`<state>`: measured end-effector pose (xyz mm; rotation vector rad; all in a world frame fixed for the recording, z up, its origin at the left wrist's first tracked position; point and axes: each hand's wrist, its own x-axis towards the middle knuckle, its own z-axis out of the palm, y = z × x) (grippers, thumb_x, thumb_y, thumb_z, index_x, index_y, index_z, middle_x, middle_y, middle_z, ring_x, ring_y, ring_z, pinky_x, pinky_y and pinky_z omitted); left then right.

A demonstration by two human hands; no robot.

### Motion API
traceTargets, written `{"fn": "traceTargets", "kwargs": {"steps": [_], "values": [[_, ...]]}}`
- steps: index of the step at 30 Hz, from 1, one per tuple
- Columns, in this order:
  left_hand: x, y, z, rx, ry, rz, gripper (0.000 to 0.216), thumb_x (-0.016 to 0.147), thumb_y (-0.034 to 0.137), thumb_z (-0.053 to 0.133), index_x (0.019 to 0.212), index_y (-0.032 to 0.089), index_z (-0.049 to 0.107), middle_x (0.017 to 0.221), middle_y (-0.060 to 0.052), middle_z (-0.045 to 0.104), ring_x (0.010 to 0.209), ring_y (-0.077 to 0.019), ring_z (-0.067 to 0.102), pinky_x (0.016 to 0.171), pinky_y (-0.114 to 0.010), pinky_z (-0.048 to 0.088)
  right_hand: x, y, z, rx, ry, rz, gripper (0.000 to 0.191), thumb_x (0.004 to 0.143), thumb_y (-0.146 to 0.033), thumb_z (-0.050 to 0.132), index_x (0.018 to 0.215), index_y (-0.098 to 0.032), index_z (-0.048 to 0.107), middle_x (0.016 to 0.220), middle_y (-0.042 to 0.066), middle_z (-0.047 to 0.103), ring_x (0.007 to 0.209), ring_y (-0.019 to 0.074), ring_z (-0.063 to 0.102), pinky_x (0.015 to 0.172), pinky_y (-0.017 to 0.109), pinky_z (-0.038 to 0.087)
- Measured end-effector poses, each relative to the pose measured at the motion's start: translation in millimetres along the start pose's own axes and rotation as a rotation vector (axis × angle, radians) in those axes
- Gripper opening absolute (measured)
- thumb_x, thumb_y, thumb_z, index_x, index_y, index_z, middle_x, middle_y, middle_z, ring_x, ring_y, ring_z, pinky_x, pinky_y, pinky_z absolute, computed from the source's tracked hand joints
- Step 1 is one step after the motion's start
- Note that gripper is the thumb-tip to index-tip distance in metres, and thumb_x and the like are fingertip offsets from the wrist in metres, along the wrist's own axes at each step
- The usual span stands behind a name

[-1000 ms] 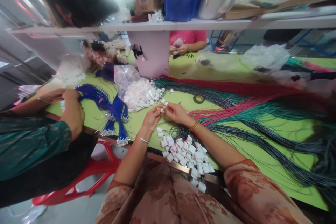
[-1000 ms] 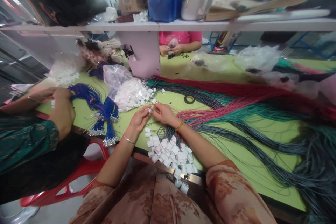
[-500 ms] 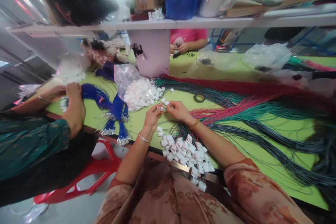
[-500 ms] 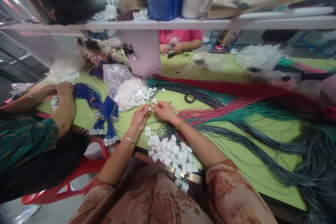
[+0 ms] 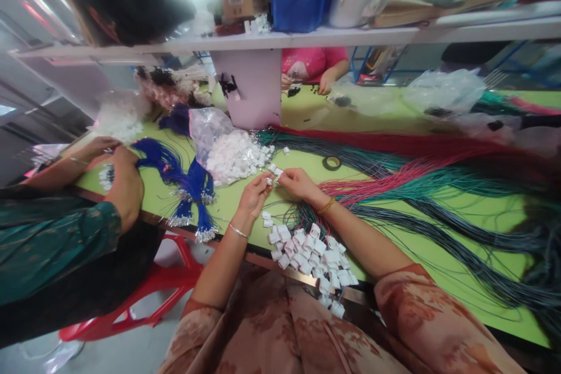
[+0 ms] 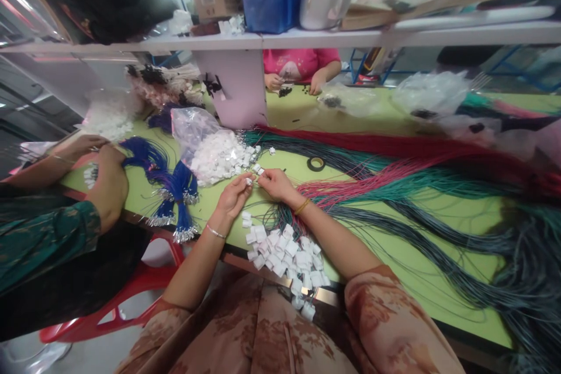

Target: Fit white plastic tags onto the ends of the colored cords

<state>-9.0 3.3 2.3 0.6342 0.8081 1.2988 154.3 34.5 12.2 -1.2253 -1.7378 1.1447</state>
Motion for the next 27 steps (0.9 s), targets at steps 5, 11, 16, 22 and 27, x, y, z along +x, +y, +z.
{"fn": "traceTargets", "kwargs": {"steps": [5,11,16,22,27], "values": [[-3.3,-2.3,5.9,0.059,0.011,0.022,0.028,0.065,0.019,0.079,0.091,0.013,0.072,0.083,-0.004,0.069,0.067,-0.0075,0.057,0.068,-0.020,0.046,0.6,5.3,8.7,0.101,-0.023,0.042,0.031,0.075,-0.043,0.053,0.059,-0.017,0.047,0.055,-0.004,0.042,0.052,0.0076,0.034,0.051,0.021,0.027],[-3.6,-3.2,7.1,0.091,0.059,0.052,0.029,0.063,0.021,0.079,0.090,0.013,0.072,0.080,-0.004,0.069,0.064,-0.0070,0.055,0.067,-0.021,0.045,-5.9,-4.0,6.9,-0.066,-0.029,-0.139,0.030,0.080,-0.042,0.050,0.068,-0.015,0.055,0.060,-0.003,0.049,0.056,0.0089,0.039,0.055,0.022,0.030],[-4.7,-6.6,6.9,0.172,0.068,0.060,0.028,0.063,0.023,0.080,0.089,0.014,0.073,0.077,-0.004,0.069,0.063,-0.0081,0.055,0.064,-0.021,0.044,-6.1,-2.5,3.6,-0.203,-0.011,-0.177,0.022,0.079,-0.032,0.049,0.063,-0.016,0.051,0.056,-0.003,0.046,0.053,0.0091,0.036,0.052,0.023,0.026],[-5.3,-8.2,6.4,0.264,0.069,0.116,0.027,0.062,0.023,0.080,0.086,0.013,0.074,0.075,-0.004,0.069,0.062,-0.0093,0.054,0.062,-0.022,0.042,-7.5,-5.6,4.5,-0.378,-0.072,-0.256,0.020,0.079,-0.027,0.051,0.062,-0.017,0.051,0.056,-0.002,0.048,0.052,0.0100,0.037,0.053,0.024,0.024],[-2.8,-6.9,5.1,0.241,0.099,0.086,0.026,0.064,0.025,0.078,0.087,0.015,0.073,0.078,-0.003,0.069,0.060,-0.0079,0.053,0.061,-0.022,0.042,9.3,-5.2,-8.6,-0.318,-0.062,-0.262,0.023,0.084,-0.028,0.047,0.069,-0.015,0.060,0.061,0.000,0.056,0.056,0.0107,0.042,0.055,0.023,0.028]]}}
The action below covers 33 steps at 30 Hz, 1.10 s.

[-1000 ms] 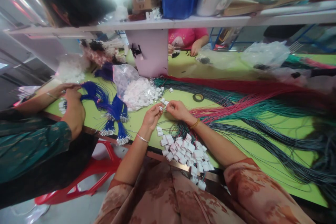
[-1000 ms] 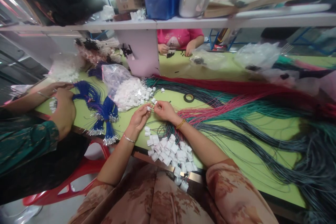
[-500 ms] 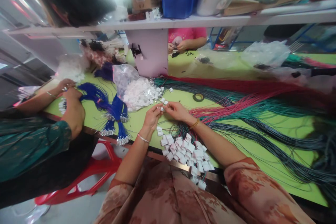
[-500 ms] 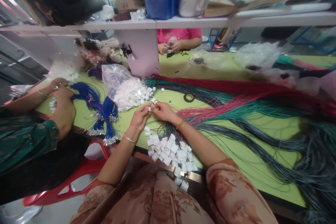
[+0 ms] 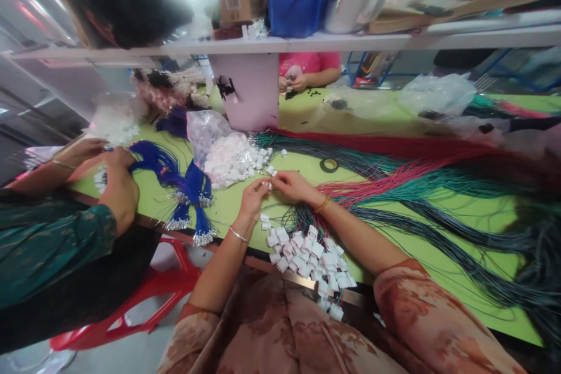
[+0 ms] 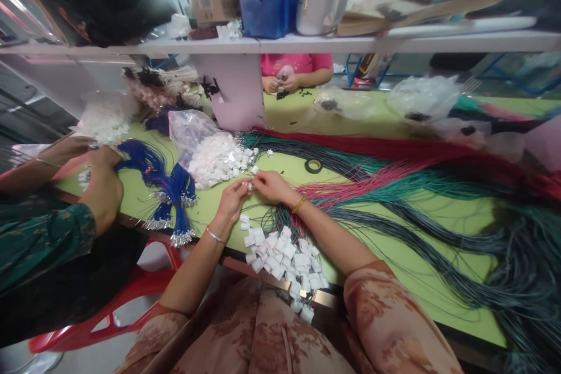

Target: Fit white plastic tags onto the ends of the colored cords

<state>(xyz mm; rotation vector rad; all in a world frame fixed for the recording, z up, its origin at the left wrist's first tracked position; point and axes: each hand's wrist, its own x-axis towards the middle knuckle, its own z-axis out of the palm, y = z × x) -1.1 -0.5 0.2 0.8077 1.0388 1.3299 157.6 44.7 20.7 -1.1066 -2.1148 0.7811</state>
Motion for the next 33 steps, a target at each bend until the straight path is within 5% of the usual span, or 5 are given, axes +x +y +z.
{"fn": "traceTargets", "kwargs": {"steps": [3,9,19,27,33], "values": [[1.1,0.7,-0.6,-0.046,0.003,-0.049,0.025,0.065,0.025,0.078,0.087,0.014,0.073,0.085,-0.005,0.070,0.062,-0.0075,0.054,0.060,-0.021,0.043,21.3,17.9,-11.7,-0.035,0.099,0.087,0.021,0.081,-0.027,0.049,0.073,-0.014,0.063,0.067,0.001,0.061,0.061,0.0114,0.046,0.058,0.022,0.031],[2.3,1.0,-6.3,-0.085,0.016,-0.110,0.025,0.064,0.023,0.079,0.085,0.013,0.072,0.084,-0.007,0.071,0.065,-0.0087,0.056,0.062,-0.021,0.044,49.8,36.5,-10.1,-0.263,-0.089,0.284,0.010,0.068,-0.018,0.058,0.060,-0.014,0.062,0.062,0.006,0.062,0.058,0.0130,0.044,0.058,0.025,0.029],[2.7,1.1,-6.1,-0.117,0.002,-0.126,0.024,0.065,0.023,0.079,0.085,0.013,0.073,0.087,-0.008,0.071,0.067,-0.0095,0.057,0.065,-0.022,0.044,51.7,18.0,-45.9,-0.125,-0.019,0.138,0.016,0.074,-0.024,0.049,0.063,-0.016,0.055,0.057,0.000,0.052,0.055,0.0103,0.039,0.052,0.023,0.026],[0.9,0.1,-5.3,-0.129,-0.046,-0.103,0.028,0.063,0.026,0.079,0.088,0.013,0.073,0.090,-0.006,0.070,0.064,-0.0069,0.055,0.061,-0.019,0.042,51.2,-39.8,-34.4,0.158,0.037,-0.093,0.016,0.075,-0.029,0.051,0.071,-0.015,0.056,0.065,-0.001,0.055,0.061,0.0100,0.044,0.058,0.022,0.033],[2.8,-0.5,-6.1,-0.239,-0.076,-0.111,0.026,0.066,0.021,0.078,0.089,0.012,0.071,0.088,-0.006,0.069,0.065,-0.0073,0.056,0.062,-0.019,0.043,21.6,-25.0,-25.9,0.241,0.008,-0.074,0.012,0.073,-0.026,0.054,0.070,-0.014,0.056,0.063,-0.001,0.055,0.058,0.0094,0.044,0.057,0.022,0.034]]}}
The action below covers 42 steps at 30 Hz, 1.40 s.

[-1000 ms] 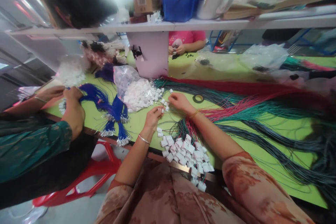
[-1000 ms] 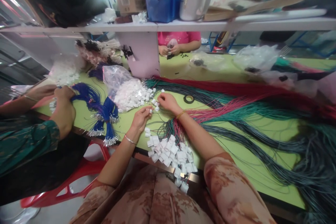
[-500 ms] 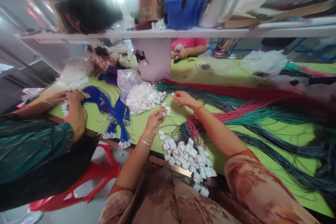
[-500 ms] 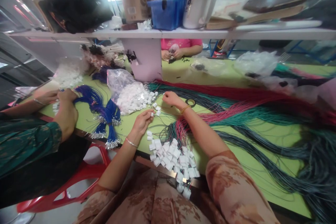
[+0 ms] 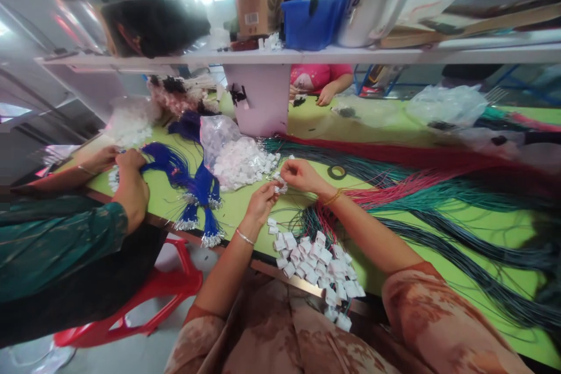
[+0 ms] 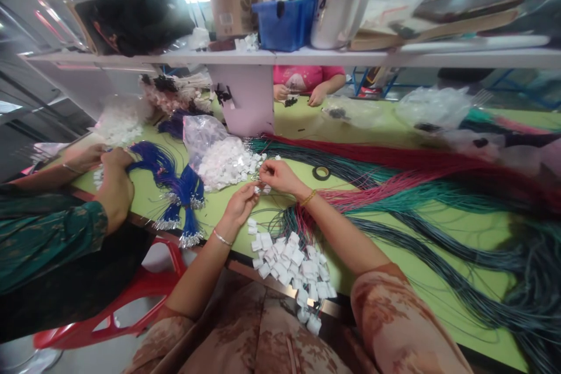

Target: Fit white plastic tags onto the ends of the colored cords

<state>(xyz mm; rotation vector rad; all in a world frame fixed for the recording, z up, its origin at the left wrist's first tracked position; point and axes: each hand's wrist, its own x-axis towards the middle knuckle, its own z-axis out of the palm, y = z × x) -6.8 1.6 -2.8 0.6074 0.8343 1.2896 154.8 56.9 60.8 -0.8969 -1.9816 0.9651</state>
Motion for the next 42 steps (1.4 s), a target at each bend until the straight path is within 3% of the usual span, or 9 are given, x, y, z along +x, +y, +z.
{"fn": "traceTargets", "kwargs": {"steps": [13,21,28,31,33,35,37,40,42], "values": [[-0.5,2.4,3.9,-0.053,-0.020,-0.065,0.021,0.066,0.018,0.077,0.085,0.010,0.072,0.079,-0.006,0.068,0.060,-0.0065,0.055,0.057,-0.017,0.043,-36.1,19.2,9.9,-0.012,-0.034,0.054,0.012,0.073,-0.026,0.055,0.071,-0.015,0.056,0.059,-0.004,0.048,0.054,0.0078,0.038,0.052,0.020,0.030],[-2.8,-3.3,6.7,0.110,0.011,-0.010,0.029,0.060,0.027,0.082,0.083,0.011,0.073,0.071,-0.003,0.065,0.056,-0.0049,0.049,0.053,-0.017,0.036,-37.0,17.2,16.9,-0.356,-0.032,-0.052,0.008,0.075,-0.021,0.053,0.071,-0.015,0.056,0.064,0.000,0.056,0.057,0.0102,0.043,0.056,0.022,0.030],[-2.7,-0.5,8.2,0.149,0.037,0.017,0.033,0.058,0.033,0.083,0.081,0.011,0.074,0.074,-0.005,0.066,0.056,-0.0056,0.049,0.053,-0.019,0.036,-39.7,11.6,14.8,-0.426,-0.115,-0.035,0.009,0.076,-0.019,0.050,0.073,-0.015,0.057,0.064,0.002,0.058,0.055,0.0107,0.042,0.057,0.023,0.029],[-5.4,1.4,10.9,0.292,0.054,0.087,0.030,0.064,0.037,0.079,0.081,0.013,0.073,0.069,-0.004,0.064,0.054,-0.0073,0.048,0.052,-0.021,0.038,-39.1,12.5,12.6,-0.400,-0.118,0.003,0.009,0.076,-0.020,0.052,0.073,-0.014,0.058,0.064,0.001,0.057,0.055,0.0103,0.041,0.056,0.023,0.029],[-14.0,3.0,17.5,0.473,0.052,0.269,0.026,0.071,0.036,0.072,0.085,0.014,0.073,0.073,-0.005,0.066,0.061,-0.0112,0.054,0.058,-0.024,0.043,-34.5,11.9,4.7,-0.287,-0.118,0.020,0.016,0.080,-0.025,0.050,0.074,-0.013,0.060,0.064,0.001,0.057,0.057,0.0102,0.042,0.057,0.022,0.030],[-29.2,2.7,29.0,0.701,-0.026,0.564,0.020,0.079,0.032,0.065,0.091,0.017,0.072,0.086,-0.007,0.068,0.079,-0.0162,0.060,0.071,-0.030,0.049,-27.3,9.4,-5.3,-0.167,-0.105,0.042,0.024,0.084,-0.031,0.047,0.075,-0.013,0.061,0.066,0.000,0.058,0.060,0.0104,0.044,0.058,0.022,0.032],[-48.7,-1.9,43.6,0.924,-0.259,0.826,0.017,0.083,0.025,0.059,0.094,0.019,0.071,0.095,-0.009,0.067,0.089,-0.0182,0.061,0.079,-0.033,0.050,-20.4,5.1,-9.6,-0.121,-0.171,0.051,0.026,0.084,-0.034,0.048,0.076,-0.012,0.062,0.068,0.001,0.060,0.062,0.0105,0.046,0.060,0.021,0.034],[-75.7,-15.3,62.4,1.155,-0.744,0.968,0.021,0.086,0.019,0.052,0.100,0.019,0.068,0.094,-0.010,0.066,0.086,-0.0175,0.061,0.078,-0.031,0.051,-17.3,-1.1,5.8,-0.227,-0.439,0.017,0.017,0.078,-0.027,0.055,0.079,-0.012,0.064,0.074,0.002,0.064,0.064,0.0105,0.049,0.061,0.021,0.035],[-85.4,-22.4,67.5,1.225,-0.915,0.983,0.021,0.087,0.021,0.053,0.103,0.018,0.066,0.095,-0.011,0.066,0.087,-0.0182,0.061,0.078,-0.031,0.051,-21.2,-2.0,27.0,-0.416,-0.534,-0.006,0.014,0.074,-0.023,0.058,0.080,-0.013,0.065,0.076,0.003,0.065,0.066,0.0115,0.050,0.061,0.022,0.036]]}}
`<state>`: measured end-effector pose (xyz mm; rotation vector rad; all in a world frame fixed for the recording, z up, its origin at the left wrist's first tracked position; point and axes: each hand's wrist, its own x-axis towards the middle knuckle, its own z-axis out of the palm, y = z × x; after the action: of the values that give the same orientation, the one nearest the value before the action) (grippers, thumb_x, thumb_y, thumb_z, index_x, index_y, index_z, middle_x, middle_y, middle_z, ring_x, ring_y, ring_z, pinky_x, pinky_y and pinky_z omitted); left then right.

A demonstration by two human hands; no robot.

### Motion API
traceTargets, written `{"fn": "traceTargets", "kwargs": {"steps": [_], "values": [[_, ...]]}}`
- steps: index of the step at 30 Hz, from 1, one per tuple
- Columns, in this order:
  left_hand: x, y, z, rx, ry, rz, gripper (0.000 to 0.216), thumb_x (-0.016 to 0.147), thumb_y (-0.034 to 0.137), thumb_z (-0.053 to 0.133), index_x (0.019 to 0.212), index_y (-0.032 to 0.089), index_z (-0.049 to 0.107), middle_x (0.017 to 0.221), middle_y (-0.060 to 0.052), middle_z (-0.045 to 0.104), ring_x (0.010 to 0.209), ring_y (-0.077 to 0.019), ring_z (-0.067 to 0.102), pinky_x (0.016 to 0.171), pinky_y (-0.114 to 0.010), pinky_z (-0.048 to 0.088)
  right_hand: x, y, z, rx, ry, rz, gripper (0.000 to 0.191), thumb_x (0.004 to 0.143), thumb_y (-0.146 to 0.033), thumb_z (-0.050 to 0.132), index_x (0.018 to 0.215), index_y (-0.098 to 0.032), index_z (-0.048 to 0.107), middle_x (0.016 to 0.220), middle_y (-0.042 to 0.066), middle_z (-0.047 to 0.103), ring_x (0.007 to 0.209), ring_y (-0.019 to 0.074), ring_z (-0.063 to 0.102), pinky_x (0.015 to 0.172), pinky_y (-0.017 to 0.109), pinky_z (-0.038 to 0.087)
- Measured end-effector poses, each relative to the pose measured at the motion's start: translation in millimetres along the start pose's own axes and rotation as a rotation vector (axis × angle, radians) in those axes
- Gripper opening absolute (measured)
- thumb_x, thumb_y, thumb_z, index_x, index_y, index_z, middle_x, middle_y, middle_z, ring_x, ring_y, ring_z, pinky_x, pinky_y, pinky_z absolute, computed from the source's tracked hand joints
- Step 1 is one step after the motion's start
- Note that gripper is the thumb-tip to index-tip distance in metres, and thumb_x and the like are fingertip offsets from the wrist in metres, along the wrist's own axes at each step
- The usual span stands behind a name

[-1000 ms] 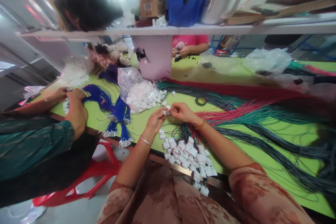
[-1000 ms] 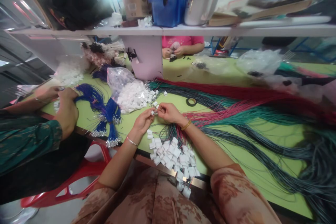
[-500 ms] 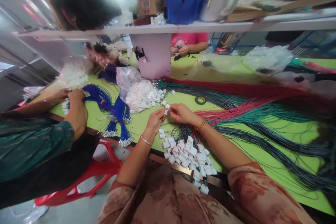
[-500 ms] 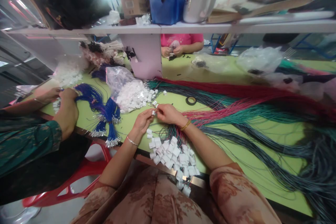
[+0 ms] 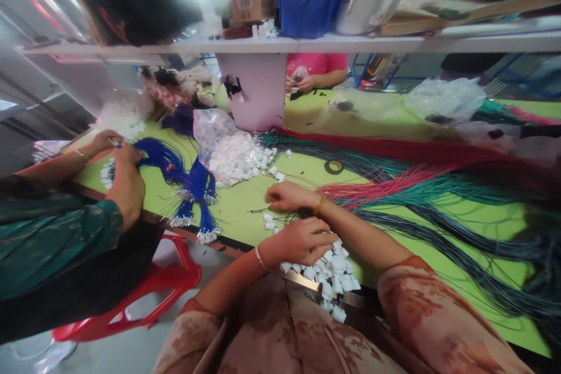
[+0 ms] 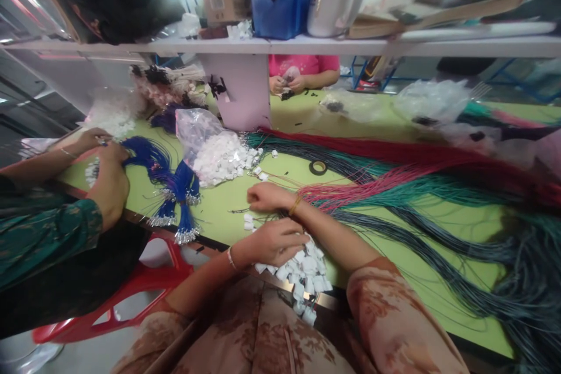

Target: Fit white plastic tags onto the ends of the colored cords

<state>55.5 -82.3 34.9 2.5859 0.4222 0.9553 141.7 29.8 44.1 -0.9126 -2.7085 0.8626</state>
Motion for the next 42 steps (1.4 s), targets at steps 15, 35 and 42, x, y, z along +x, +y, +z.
{"fn": "traceTargets", "kwargs": {"steps": [15,35,42], "values": [[-0.9,-137.0,-55.4,-0.038,0.095,-0.715,0.011,0.063,0.009,0.065,0.059,0.020,0.066,0.065,-0.004,0.060,0.067,-0.0184,0.051,0.071,-0.029,0.040,-3.8,-4.2,44.2,-0.272,0.104,-0.128,0.017,0.085,-0.019,0.047,0.082,-0.014,0.063,0.077,0.009,0.065,0.064,0.0158,0.051,0.061,0.027,0.034],[-29.1,-119.1,-99.6,-0.709,0.854,-1.025,0.024,0.064,0.030,0.078,0.070,0.015,0.060,0.060,0.002,0.053,0.049,-0.0059,0.044,0.046,-0.018,0.031,0.6,-0.8,7.6,0.499,0.443,-0.071,0.009,0.080,-0.025,0.049,0.075,-0.017,0.048,0.068,-0.003,0.048,0.062,0.0099,0.041,0.060,0.022,0.035],[-38.8,-101.1,-85.1,-1.201,0.955,-0.976,0.021,0.066,0.019,0.077,0.082,0.011,0.066,0.069,0.000,0.060,0.056,-0.0047,0.054,0.054,-0.015,0.044,9.1,-12.9,4.3,0.588,0.520,-0.018,0.016,0.080,-0.031,0.053,0.077,-0.016,0.054,0.068,-0.002,0.053,0.063,0.0097,0.045,0.060,0.021,0.037]]}}
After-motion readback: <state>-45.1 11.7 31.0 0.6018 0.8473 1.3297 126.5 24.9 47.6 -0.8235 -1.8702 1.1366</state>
